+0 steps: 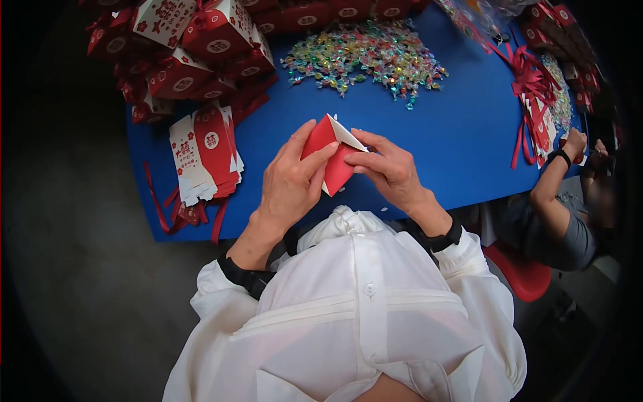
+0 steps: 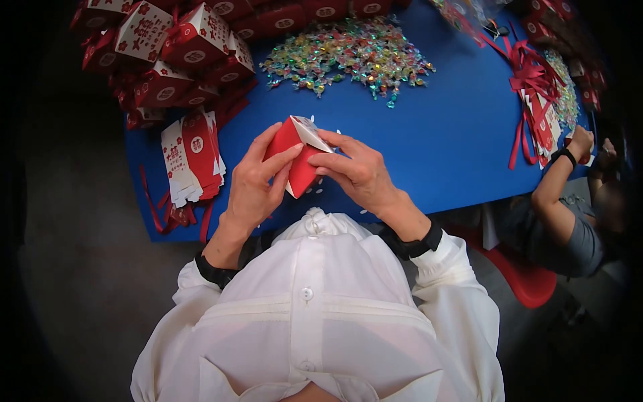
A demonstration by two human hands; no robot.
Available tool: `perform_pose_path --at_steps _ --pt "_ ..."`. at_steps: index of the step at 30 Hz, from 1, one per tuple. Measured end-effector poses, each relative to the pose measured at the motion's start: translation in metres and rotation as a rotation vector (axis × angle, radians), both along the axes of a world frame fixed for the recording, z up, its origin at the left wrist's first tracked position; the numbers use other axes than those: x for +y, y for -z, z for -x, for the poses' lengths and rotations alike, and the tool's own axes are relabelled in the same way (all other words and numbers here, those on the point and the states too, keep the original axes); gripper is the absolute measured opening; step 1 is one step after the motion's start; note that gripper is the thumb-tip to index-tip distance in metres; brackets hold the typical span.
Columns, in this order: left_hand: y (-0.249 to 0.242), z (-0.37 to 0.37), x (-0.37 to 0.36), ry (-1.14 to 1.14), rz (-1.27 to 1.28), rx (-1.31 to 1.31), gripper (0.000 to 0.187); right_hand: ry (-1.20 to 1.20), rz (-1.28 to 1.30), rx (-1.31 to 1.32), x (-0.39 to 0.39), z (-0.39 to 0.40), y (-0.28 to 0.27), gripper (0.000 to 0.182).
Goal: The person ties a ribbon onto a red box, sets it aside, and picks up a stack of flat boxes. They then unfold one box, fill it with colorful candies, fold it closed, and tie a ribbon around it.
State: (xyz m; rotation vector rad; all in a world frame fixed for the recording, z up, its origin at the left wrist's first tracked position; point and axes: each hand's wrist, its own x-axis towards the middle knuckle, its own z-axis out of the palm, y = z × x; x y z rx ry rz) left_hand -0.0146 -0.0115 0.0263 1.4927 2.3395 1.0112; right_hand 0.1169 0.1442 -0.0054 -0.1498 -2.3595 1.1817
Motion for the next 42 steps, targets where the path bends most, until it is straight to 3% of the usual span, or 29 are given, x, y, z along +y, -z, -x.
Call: perform_pose_path --at_steps 8,11,15,16,17,19,21,29,31,36,38,39,40,42 --pt "-0.002 0.020 -0.004 0.174 0.033 -0.077 0.033 0.034 0.002 -0.002 -0.003 -0.002 -0.001 0.023" --pt "-0.006 0.020 -0.004 0.209 0.046 -0.102 0.049 0.016 0.005 -0.007 -0.002 -0.003 -0.001 0.030" --pt "-0.006 0.021 -0.007 0.273 0.094 -0.137 0.083 0.035 -0.023 0.024 -0.002 -0.003 0.003 0.044" --pt "-0.006 0.020 -0.007 0.296 0.109 -0.134 0.096 0.053 0.064 -0.013 -0.004 -0.004 0.001 0.048" --pt "-0.005 0.020 -0.008 0.294 0.110 -0.135 0.096 0.070 0.153 -0.052 -0.006 -0.004 0.000 0.053" --pt "0.001 0.018 -0.009 0.326 0.094 -0.156 0.110 0.035 0.053 -0.074 -0.006 -0.003 0.003 0.052" --pt "0.004 0.016 -0.009 0.318 0.120 -0.145 0.112 0.001 -0.048 -0.097 -0.005 -0.002 0.003 0.050" --pt "0.016 0.010 -0.002 0.231 0.116 0.068 0.104 -0.077 0.093 -0.157 0.003 0.003 -0.006 0.044" --pt "0.009 0.016 0.003 0.247 0.225 0.337 0.098 -0.095 0.068 -0.160 0.006 0.003 -0.006 0.045" --pt "0.002 0.026 0.018 0.367 0.231 0.415 0.102 -0.121 0.153 -0.212 0.010 0.005 -0.014 0.054" --pt "0.008 0.029 0.017 0.261 0.108 -0.063 0.110 -0.090 0.408 -0.113 0.016 0.002 -0.022 0.066" --pt "0.011 0.030 0.013 0.135 0.003 -0.138 0.112 -0.018 0.497 -0.111 0.024 -0.002 -0.018 0.082" --pt "0.022 0.032 0.008 0.132 0.003 -0.129 0.112 -0.024 0.496 -0.102 0.032 -0.007 -0.013 0.082" --pt "0.045 0.032 -0.005 -0.139 -0.351 -0.925 0.104 0.132 0.638 -0.154 0.050 -0.018 -0.002 0.094"
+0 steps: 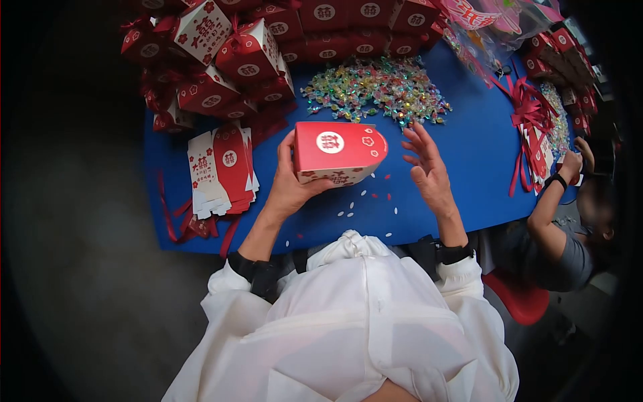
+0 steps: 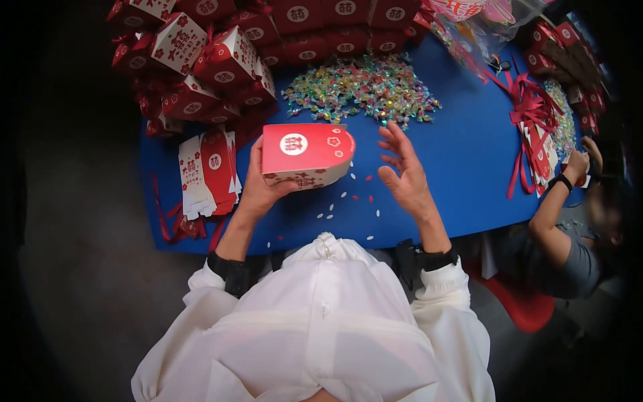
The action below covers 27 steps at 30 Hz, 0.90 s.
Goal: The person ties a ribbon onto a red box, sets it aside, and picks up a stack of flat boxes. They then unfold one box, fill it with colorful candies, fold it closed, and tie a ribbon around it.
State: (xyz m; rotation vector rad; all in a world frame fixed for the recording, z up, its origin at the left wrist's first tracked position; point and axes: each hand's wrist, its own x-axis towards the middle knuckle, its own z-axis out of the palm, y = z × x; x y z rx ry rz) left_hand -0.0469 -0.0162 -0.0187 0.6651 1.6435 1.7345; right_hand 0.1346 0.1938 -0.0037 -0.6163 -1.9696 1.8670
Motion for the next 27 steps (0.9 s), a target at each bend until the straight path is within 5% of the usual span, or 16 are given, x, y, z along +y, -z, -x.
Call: perform_pose_path --at_steps 3,7,10,12,13,16,20,24,27 --pt "0.013 -0.019 -0.015 0.037 -0.145 -0.516 0.088 -0.195 0.128 -0.110 -0.004 -0.003 0.005 0.101" --pt "0.040 -0.047 -0.017 0.035 -0.235 -0.598 0.083 -0.250 0.290 -0.059 -0.032 0.022 -0.008 0.093" --pt "0.040 -0.039 -0.015 0.169 0.060 -0.449 0.093 -0.184 0.263 -0.039 -0.029 0.036 -0.015 0.085" --pt "0.045 -0.034 -0.013 0.230 0.341 0.031 0.104 -0.234 -0.052 -0.029 -0.024 0.041 -0.027 0.085" --pt "0.047 -0.026 -0.015 0.219 0.296 0.071 0.123 -0.234 -0.056 -0.033 -0.020 0.042 -0.030 0.085" --pt "0.043 -0.001 -0.021 0.106 0.098 0.285 0.135 -0.269 -0.434 -0.054 -0.009 0.045 -0.034 0.087" --pt "0.037 0.012 -0.017 0.223 0.225 0.410 0.141 -0.370 -0.466 -0.051 -0.017 0.050 -0.021 0.087" --pt "0.056 0.009 -0.003 0.301 0.110 0.237 0.136 -0.461 -0.546 0.065 -0.014 0.051 -0.012 0.076" --pt "0.064 0.007 -0.002 0.234 0.185 0.412 0.131 0.107 -0.483 -0.251 0.031 0.039 0.019 0.053"
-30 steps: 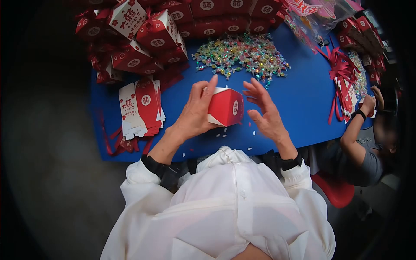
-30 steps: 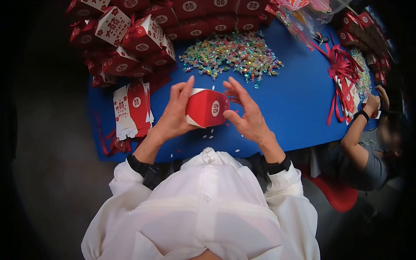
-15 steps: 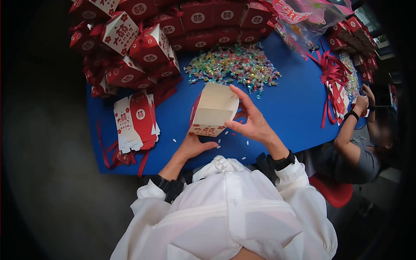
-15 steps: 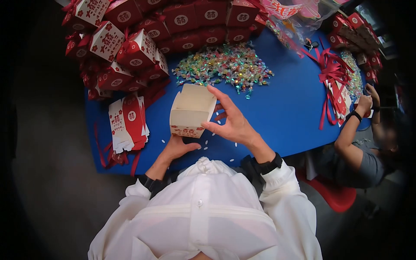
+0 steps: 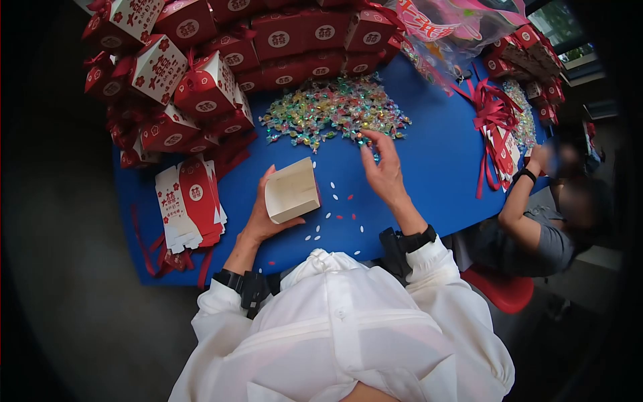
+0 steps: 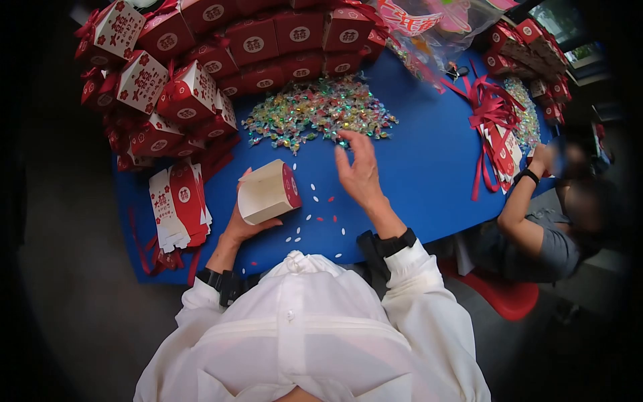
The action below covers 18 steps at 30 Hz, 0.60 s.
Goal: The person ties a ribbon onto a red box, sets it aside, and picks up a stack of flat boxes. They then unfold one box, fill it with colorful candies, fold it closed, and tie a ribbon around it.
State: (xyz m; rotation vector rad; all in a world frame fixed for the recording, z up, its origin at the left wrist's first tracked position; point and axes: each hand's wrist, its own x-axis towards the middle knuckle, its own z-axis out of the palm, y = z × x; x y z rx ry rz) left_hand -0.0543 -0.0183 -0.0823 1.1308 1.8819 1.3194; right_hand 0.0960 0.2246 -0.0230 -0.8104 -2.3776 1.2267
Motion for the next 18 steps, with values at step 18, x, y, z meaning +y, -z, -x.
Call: perform_pose_path --at_steps 18 --pt "0.014 -0.004 -0.011 -0.025 0.111 -0.053 0.108 0.043 -0.054 0.120 0.013 -0.031 0.069 0.065"
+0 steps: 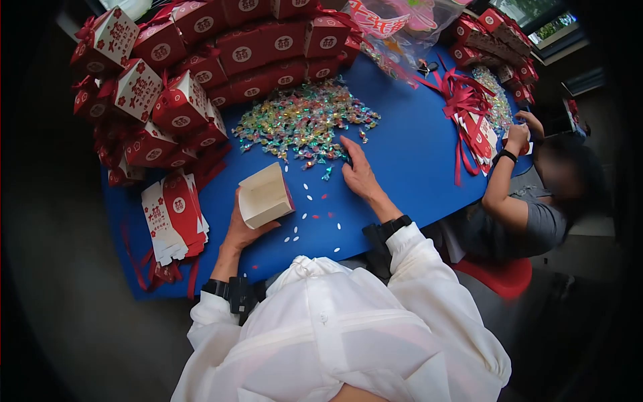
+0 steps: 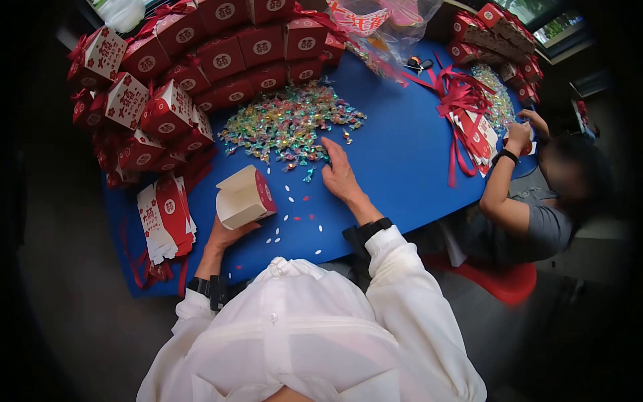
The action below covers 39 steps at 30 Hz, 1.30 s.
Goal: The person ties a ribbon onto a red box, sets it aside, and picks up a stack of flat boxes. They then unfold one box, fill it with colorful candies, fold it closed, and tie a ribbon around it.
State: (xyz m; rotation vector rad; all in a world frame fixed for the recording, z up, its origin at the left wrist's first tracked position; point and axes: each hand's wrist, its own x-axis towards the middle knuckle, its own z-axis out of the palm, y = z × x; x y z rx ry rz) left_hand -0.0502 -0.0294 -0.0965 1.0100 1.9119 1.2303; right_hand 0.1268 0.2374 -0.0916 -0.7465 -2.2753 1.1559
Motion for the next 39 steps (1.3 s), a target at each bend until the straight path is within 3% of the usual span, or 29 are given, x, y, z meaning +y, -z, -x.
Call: perform_pose_path --at_steps 3,8,10,11,13,17,19,20,22,29,35,39 --pt "0.006 0.002 0.001 0.017 0.071 0.007 0.107 0.015 -0.220 -0.166 -0.013 0.015 0.001 0.071" --pt "0.007 0.001 0.000 -0.015 0.101 0.021 0.092 -0.084 -0.229 -0.249 -0.013 0.017 -0.012 0.075" --pt "0.006 0.001 0.000 -0.022 0.088 0.008 0.090 -0.168 0.016 -0.099 -0.004 0.007 -0.017 0.076" --pt "0.006 0.001 0.001 -0.022 0.070 -0.007 0.087 -0.173 0.017 -0.097 -0.001 0.003 -0.016 0.076" --pt "0.000 0.001 0.002 -0.029 0.067 -0.047 0.087 -0.092 0.461 0.096 0.002 -0.005 -0.012 0.076" --pt "-0.007 -0.001 0.003 -0.037 0.101 -0.140 0.086 -0.077 0.486 0.123 0.007 -0.011 -0.006 0.064" --pt "-0.007 -0.001 0.003 -0.046 0.111 -0.139 0.086 -0.143 -0.025 0.034 0.003 -0.007 -0.006 0.059" --pt "-0.007 -0.001 0.003 -0.050 0.113 -0.132 0.086 -0.141 -0.024 0.037 -0.001 -0.006 -0.005 0.059" --pt "-0.009 -0.002 0.003 -0.055 0.098 -0.138 0.087 -0.097 -0.313 -0.125 -0.007 0.000 -0.006 0.051" --pt "-0.005 0.002 0.001 -0.018 0.031 -0.169 0.097 0.070 -0.188 -0.166 -0.015 -0.001 0.004 0.034" --pt "0.006 0.006 -0.002 0.002 0.053 -0.071 0.103 0.118 -0.380 -0.106 -0.027 -0.018 -0.009 0.029" --pt "0.009 0.007 -0.002 0.019 0.031 -0.041 0.103 0.174 -0.418 -0.217 -0.027 -0.024 -0.007 0.028"
